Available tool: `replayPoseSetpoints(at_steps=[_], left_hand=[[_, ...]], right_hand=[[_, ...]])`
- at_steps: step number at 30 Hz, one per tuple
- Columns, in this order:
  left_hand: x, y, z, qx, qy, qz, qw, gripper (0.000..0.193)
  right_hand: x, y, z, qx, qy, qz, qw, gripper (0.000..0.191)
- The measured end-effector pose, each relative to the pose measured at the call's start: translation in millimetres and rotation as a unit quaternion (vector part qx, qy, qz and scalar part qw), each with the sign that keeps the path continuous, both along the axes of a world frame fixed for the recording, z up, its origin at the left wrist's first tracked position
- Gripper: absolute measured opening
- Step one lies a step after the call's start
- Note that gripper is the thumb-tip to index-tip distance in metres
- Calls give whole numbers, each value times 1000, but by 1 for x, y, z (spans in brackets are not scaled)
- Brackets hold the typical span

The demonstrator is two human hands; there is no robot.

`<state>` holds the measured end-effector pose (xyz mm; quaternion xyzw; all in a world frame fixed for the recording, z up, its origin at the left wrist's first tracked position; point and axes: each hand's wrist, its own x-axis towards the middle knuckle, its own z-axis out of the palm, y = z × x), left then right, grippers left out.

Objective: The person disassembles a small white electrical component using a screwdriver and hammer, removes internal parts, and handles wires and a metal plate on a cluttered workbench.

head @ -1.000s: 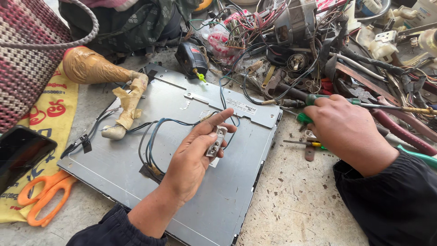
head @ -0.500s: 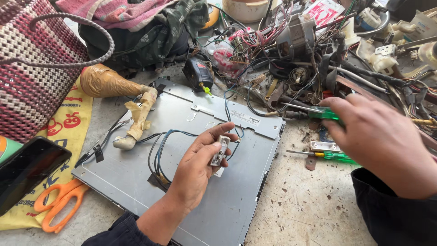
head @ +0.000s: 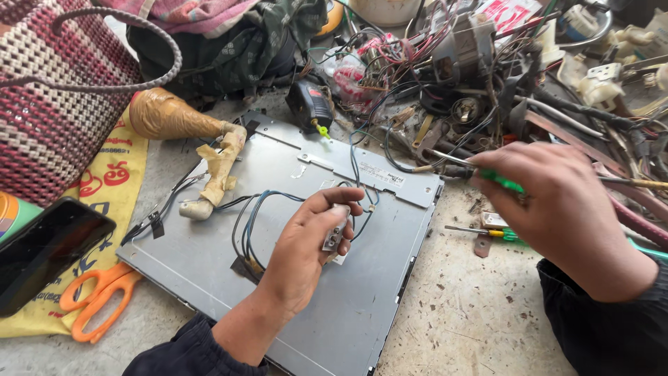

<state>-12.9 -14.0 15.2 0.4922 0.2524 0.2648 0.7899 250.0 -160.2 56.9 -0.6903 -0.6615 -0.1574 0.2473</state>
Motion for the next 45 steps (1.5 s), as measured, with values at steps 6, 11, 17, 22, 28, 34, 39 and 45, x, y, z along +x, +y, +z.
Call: replayPoseSetpoints(at_steps=[6, 11, 17, 22, 28, 34, 39, 45], left_hand=[[1, -4, -3, 77, 3, -29, 997, 36], [4, -3, -3, 62, 21, -40, 997, 40], [4, -5, -4, 60, 19, -33, 997, 39], [5, -4, -7, 56, 11, -31, 998, 29], [3, -4, -9, 60, -18, -14, 998, 21], [2, -3, -10, 52, -51, 24, 997, 16], [2, -3, -8, 15, -82, 54, 995, 13], [-1, 1, -3, -12, -129, 64, 989, 19]], right_hand=[[-17, 16, -17, -140, 103, 24, 984, 40], [-33, 9, -15, -110, 115, 58, 986, 39], [-39, 10, -17, -89, 91, 133, 983, 25], [-40, 4, -22, -177, 119, 82, 974, 30], [-40, 1, -26, -142, 75, 139, 977, 31], [-43, 0, -25, -159, 135, 128, 970, 42], [-42, 0, -23, -158, 154, 119, 968, 38], [-39, -7, -26, -197, 142, 126, 962, 39]])
